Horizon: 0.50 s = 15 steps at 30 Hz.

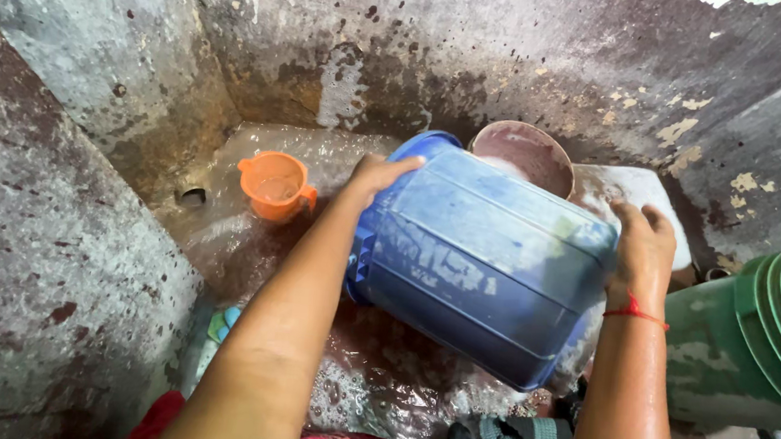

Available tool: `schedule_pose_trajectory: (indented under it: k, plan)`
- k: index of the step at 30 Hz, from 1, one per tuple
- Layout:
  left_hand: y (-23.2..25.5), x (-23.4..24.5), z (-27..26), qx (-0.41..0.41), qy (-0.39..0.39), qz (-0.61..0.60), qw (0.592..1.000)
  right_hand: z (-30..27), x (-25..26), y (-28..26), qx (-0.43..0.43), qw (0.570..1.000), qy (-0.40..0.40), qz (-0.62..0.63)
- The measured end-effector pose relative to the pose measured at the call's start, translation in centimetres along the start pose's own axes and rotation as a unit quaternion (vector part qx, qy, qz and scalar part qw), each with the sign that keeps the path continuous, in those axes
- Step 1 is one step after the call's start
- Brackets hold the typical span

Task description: The person manually washes a dark-colored cloth in a soapy area by scrubbing it, rinsing it in multiple buckets of water, and wringing it out.

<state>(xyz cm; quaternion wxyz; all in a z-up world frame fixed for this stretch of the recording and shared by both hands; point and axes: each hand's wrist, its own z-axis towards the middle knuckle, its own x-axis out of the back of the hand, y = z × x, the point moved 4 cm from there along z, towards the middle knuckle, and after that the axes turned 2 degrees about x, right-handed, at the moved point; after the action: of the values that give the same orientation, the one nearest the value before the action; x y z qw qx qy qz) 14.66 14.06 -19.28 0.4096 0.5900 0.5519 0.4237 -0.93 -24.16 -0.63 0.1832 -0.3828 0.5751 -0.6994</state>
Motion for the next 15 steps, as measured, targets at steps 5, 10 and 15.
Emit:
schedule_pose_trajectory:
  k: [5,10,15]
  plan:
    - [5.9,-3.4,-2.5,-0.078,-0.056,0.071,0.993,6.2,0.4,14.8,-0.152,0.988,-0.019,-0.006]
    - [11.4,-7.7,-10.3,-0.132,-0.011,0.375,0.918,3.7,-5.2,14.3,-0.025,0.994,-0.106,0.013]
    - [9.3,-11.9,-17.5,-0.207,-0.078,0.459,0.86,-2.6,-9.0,5.1,-0.069,0.985,-0.132,-0.087]
